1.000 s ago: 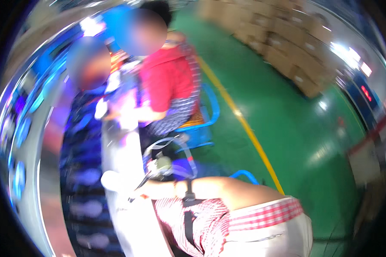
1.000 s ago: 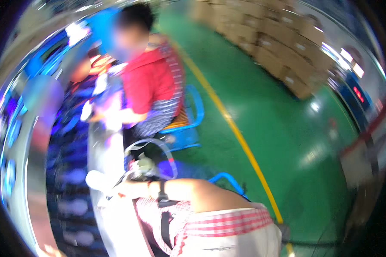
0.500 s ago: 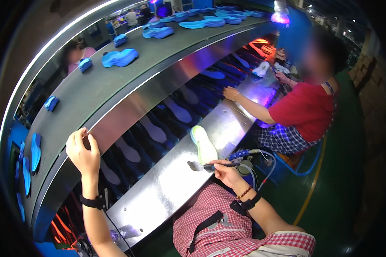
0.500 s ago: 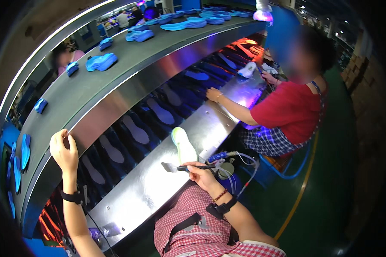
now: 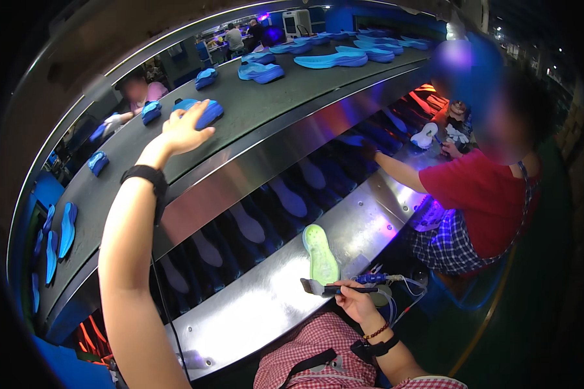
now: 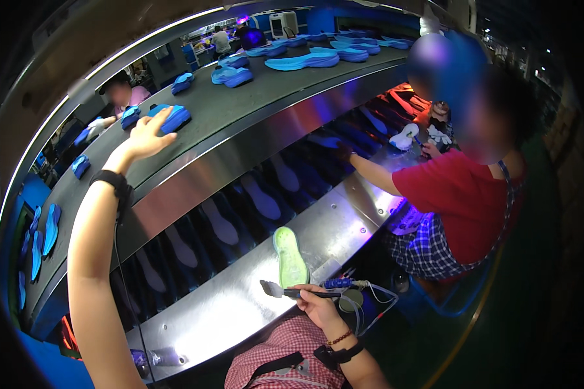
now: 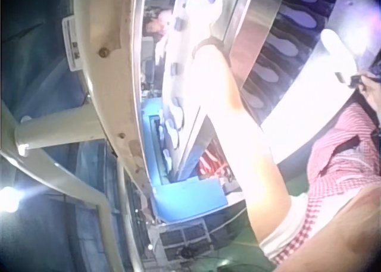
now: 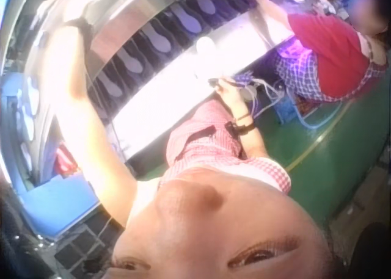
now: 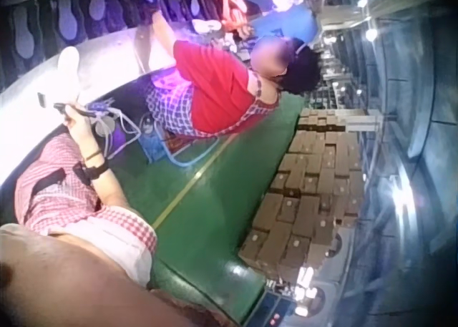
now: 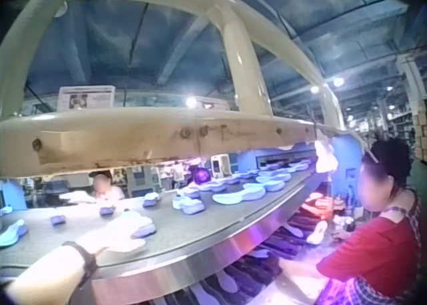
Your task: Apply adhesive to the surface of blue shoe soles using a brush on an assembly line.
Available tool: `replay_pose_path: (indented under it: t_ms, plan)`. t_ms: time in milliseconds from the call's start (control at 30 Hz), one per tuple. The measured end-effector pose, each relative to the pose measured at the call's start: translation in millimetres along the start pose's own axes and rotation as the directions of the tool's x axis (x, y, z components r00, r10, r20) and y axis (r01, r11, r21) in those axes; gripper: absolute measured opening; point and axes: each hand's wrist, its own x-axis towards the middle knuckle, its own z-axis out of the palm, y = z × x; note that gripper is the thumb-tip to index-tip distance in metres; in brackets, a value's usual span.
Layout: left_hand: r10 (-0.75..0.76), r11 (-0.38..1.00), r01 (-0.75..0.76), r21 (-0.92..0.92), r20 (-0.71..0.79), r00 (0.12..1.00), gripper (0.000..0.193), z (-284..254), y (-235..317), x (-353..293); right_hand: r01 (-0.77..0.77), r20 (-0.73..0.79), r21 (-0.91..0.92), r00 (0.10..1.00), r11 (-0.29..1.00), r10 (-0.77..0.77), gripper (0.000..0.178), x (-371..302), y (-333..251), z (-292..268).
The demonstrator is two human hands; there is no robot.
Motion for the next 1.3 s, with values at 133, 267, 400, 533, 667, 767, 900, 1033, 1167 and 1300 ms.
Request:
replay_pose_path:
  t_ms: [133,267,400,533,667,767,900,1033,1167,1300]
  plan:
    - [-0.099,0.995,0.096,0.03,0.105,0.99,0.075,9,17,19,-0.01,0.042,-0.01,0.999,1.0,0.01,0.019,-1,-3,-27]
    - [-0.156,0.986,0.152,0.068,0.062,0.986,0.066,1,13,17,-0.011,0.017,0.013,1.0,1.0,0.011,0.019,-5,0,-26]
    - [-0.093,0.989,0.083,0.123,0.083,0.992,0.042,-12,-3,-5,-0.035,0.058,0.018,0.998,0.999,0.034,0.019,-1,4,-22]
    - [0.027,1.0,-0.029,-0.006,-0.153,0.988,0.034,-4,-28,-68,-0.008,0.067,0.005,0.998,1.0,0.008,0.022,-2,1,-6]
    - [-0.113,0.878,-0.194,-0.438,-0.582,0.805,0.028,2,-41,-166,0.084,-0.013,-0.082,0.996,0.993,-0.085,0.025,-4,0,0]
    - [-0.626,0.426,-0.55,-0.719,-0.673,0.394,0.029,41,-67,-267,0.102,0.014,-0.136,0.995,0.986,-0.101,0.022,-3,3,10]
    - [-0.39,-0.578,-0.012,-0.816,0.264,0.882,0.032,55,-47,-340,0.164,0.109,-0.196,0.983,0.967,-0.145,0.019,-3,-3,43]
    - [-0.317,-0.424,-0.09,-0.901,0.054,0.947,0.073,132,-16,-411,0.166,0.285,-0.128,0.951,0.978,-0.124,0.019,-5,1,74]
    - [0.156,-0.869,0.284,-0.406,0.32,0.934,0.087,185,36,-430,0.071,0.416,-0.228,0.909,0.971,0.031,0.02,-11,25,108]
    - [0.025,-0.874,0.234,-0.425,0.442,0.897,0.089,216,69,-424,-0.055,0.333,-0.483,0.911,0.874,0.242,0.02,-5,72,115]
